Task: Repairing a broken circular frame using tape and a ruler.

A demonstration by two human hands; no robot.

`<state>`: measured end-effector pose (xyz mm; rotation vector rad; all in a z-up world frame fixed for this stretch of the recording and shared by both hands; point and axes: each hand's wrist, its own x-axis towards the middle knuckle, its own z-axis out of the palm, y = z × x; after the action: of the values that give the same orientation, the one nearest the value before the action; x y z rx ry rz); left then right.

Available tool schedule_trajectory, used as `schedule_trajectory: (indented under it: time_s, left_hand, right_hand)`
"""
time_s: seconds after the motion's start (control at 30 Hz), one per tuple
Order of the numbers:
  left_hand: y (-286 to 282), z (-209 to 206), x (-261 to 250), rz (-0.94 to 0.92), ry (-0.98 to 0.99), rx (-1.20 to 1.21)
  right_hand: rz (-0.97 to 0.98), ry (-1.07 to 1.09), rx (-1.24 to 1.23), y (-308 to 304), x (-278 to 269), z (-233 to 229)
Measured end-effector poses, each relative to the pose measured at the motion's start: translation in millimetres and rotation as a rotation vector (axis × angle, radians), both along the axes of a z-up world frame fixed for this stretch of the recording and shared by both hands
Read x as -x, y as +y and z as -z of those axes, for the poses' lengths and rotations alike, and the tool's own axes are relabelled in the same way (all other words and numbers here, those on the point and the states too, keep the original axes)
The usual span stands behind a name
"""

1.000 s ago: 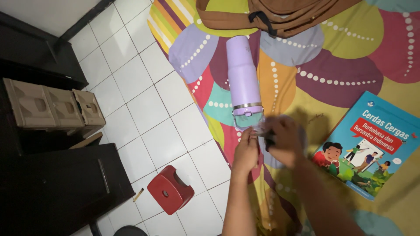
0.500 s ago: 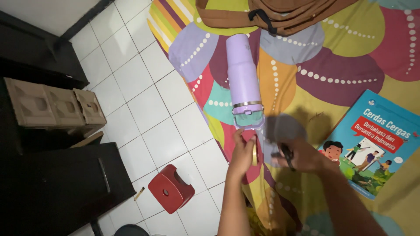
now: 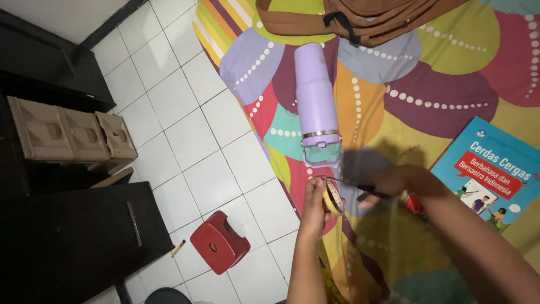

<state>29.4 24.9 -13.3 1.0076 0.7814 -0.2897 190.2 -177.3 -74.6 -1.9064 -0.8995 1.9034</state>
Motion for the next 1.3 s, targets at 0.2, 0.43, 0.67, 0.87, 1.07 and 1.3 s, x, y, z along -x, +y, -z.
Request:
schedule_trajectory:
  time_s: [0.2, 0.43, 0.67, 0.87, 1.07, 1.3]
  left_hand:
    - [3.5, -24.3, -6.5, -0.005, 0.061, 0.053]
    - [3.1, 2.8, 3.4, -0.013, 0.013, 0.059]
    - [3.5, -6.3, 0.8, -0.017, 0.033, 0.082]
    - [2.8, -14.4, 9.1, -0.013, 0.031, 0.092]
    - [4.4, -29.2, 18.0, -0.007, -0.080, 0.111]
    - [2.0, -32.3, 25.5, 0.059, -0.253, 0.074]
  right_hand:
    - [-0.007, 0.001, 0.143, 26.5, -7.1, -47.0]
    - [-0.055, -0.116, -0.039, 34.0, 0.0, -26.3]
    - [-0.017, -0.135, -0.095, 34.2, 2.0, -33.4]
    - [0.023, -0.188, -0.356, 12.7, 18.4, 0.9]
    - [0.273, -0.110, -0.151, 0.8, 42.9, -40.4]
    - [1.280, -0.258, -0.601, 23.0, 93.2, -15.7]
